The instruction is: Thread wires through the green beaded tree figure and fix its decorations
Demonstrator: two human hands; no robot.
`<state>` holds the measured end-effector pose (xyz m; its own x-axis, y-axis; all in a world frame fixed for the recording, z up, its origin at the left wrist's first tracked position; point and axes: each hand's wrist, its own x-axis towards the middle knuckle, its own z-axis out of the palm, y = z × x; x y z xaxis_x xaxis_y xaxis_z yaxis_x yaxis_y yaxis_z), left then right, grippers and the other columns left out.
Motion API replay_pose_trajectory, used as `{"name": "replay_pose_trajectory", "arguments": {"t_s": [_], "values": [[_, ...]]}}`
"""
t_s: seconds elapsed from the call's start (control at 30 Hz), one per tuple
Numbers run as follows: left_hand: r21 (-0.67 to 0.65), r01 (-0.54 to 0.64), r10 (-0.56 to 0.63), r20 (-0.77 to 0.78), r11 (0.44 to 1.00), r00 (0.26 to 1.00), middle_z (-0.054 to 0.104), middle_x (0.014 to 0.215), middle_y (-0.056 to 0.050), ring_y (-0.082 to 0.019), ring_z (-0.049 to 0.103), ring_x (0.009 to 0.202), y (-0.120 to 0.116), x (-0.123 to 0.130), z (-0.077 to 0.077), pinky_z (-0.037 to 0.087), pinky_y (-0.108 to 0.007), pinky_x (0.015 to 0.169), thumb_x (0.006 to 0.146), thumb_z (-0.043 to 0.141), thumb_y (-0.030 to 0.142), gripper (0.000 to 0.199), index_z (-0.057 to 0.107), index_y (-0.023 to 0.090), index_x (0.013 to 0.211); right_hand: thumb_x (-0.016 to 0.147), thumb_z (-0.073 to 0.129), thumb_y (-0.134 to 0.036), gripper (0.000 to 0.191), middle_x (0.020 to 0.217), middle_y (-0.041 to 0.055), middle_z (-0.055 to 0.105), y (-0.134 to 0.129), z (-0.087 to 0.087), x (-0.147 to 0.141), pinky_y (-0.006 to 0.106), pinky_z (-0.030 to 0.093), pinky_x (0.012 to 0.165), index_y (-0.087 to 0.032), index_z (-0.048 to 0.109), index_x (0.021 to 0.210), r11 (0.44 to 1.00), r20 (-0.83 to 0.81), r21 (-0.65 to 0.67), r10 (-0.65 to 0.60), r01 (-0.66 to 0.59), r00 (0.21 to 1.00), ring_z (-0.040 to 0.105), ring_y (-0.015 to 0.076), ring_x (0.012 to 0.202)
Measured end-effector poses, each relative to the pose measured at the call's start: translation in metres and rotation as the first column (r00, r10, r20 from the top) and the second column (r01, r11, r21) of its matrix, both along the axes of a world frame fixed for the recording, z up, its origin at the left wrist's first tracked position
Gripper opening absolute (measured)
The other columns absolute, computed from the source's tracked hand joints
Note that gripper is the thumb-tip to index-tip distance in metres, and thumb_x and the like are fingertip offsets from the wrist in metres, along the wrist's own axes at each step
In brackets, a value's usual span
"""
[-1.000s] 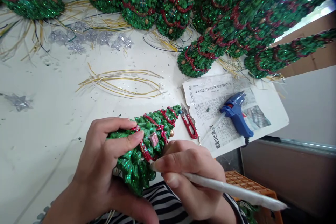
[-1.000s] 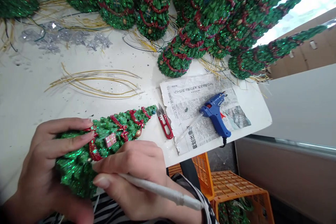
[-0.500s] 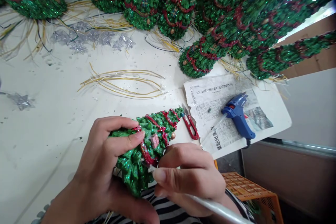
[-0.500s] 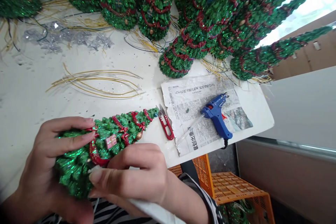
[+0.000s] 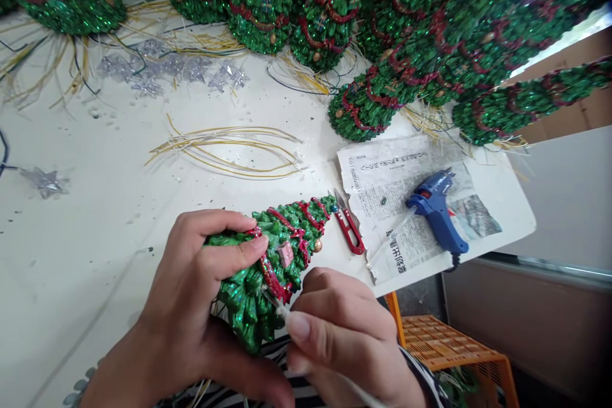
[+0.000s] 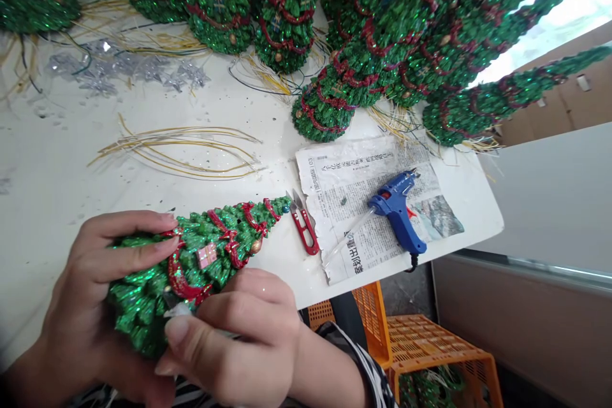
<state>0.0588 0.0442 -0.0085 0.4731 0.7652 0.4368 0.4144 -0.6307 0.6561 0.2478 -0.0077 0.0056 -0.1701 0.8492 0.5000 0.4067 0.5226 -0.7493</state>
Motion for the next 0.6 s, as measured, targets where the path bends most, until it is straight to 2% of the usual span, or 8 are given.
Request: {"name": "replay_pose_trajectory", "arguments": {"t_s": [0.07,0.17,0.43,0.53,0.6], "values": [[0.039,0.034,-0.034,-0.007,0.999,0.999,0.056,0.12,-0.012,-0.027,0.057,0.107,0.002,-0.002,-0.001,0.055,-0.042,0.088,0.071,0.055,0.086,0.087,0.053,0.019,0.126,0.099,0.055,-0.023,0.013,0.068,-0.0015,0.064,0.002,0.0,0.0,0.022,0.053,0.05,-0.018,0.061,0.111,1.0,-0.09,0.028,0.013,-0.01,0.996,0.061,0.0102,0.056],[0.056,0.047,-0.047,-0.003,0.997,0.999,0.056,0.119,-0.013,-0.027,0.057,0.106,0.005,-0.003,-0.002,0.056,-0.042,0.087,0.071,0.056,0.085,0.088,0.052,0.017,0.127,0.101,0.052,-0.022,0.017,0.068,-0.0005,0.062,0.005,0.003,-0.001,0.023,0.05,0.049,-0.015,0.06,0.114,0.999,-0.171,-0.002,0.039,-0.039,0.985,0.061,0.0109,0.056],[-0.004,0.004,-0.004,0.004,1.0,1.0,0.056,0.119,-0.01,-0.026,0.056,0.107,0.001,0.001,0.001,0.053,-0.041,0.091,0.072,0.054,0.085,0.083,0.052,0.02,0.125,0.098,0.055,-0.019,0.013,0.062,-0.0018,0.06,0.006,0.01,-0.006,0.023,0.048,0.048,-0.014,0.064,0.106,0.999,-0.16,-0.044,-0.018,0.011,0.987,0.056,0.0106,0.05],[0.008,0.033,-0.033,0.007,0.999,0.999,0.056,0.12,-0.011,-0.025,0.055,0.108,0.0,0.002,0.002,0.051,-0.039,0.092,0.07,0.056,0.085,0.086,0.053,0.018,0.124,0.096,0.057,-0.021,0.009,0.061,-0.0024,0.058,0.007,0.02,-0.004,0.02,0.044,0.044,-0.015,0.064,0.097,0.985,-0.192,-0.173,-0.037,0.004,0.981,0.052,0.0085,0.048],[-0.006,0.01,-0.01,0.021,1.0,1.0,0.056,0.119,-0.01,-0.024,0.056,0.108,0.0,0.003,0.002,0.051,-0.039,0.093,0.07,0.056,0.085,0.084,0.053,0.018,0.122,0.094,0.06,-0.023,0.009,0.061,-0.0029,0.059,0.009,0.028,-0.002,0.019,0.042,0.043,-0.017,0.064,0.09,0.958,-0.173,-0.285,-0.079,0.027,0.982,0.051,0.0074,0.048]]}}
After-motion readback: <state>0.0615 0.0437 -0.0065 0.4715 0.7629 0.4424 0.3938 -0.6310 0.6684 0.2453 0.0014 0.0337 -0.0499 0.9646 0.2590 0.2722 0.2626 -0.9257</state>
